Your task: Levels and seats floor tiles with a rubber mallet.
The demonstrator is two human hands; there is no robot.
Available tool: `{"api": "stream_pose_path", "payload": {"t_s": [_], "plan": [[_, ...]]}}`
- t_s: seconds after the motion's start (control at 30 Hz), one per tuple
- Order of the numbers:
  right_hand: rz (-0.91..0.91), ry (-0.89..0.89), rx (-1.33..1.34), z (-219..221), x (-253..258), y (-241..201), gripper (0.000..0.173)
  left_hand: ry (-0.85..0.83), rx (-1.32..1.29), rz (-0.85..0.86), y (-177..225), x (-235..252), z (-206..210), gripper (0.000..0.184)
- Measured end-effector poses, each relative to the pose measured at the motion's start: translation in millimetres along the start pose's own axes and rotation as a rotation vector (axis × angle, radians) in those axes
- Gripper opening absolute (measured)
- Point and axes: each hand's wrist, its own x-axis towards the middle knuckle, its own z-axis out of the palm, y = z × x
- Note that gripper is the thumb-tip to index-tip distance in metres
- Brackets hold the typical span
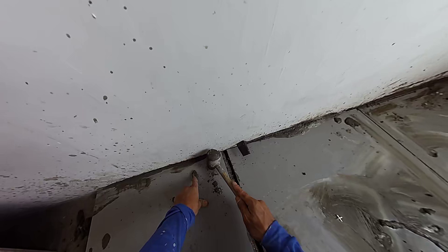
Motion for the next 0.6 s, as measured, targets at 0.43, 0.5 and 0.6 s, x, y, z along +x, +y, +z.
{"api": "stream_pose_path", "payload": {"t_s": [0.43,0.5,0.6], "plan": [[-0.04,0.024,-0.027,8,-5,3,0.053,-0.023,0.013,-0.004,2,-2,2,0.117],[0.006,-0.016,-0.016,-6,0,-7,0.053,-0.012,0.028,-0.004,8,-1,-2,0.117],[-0.145,0.197,-0.011,8,-7,0,0.051,-0.01,0.033,-0.006,6,0,-1,0.115]]}}
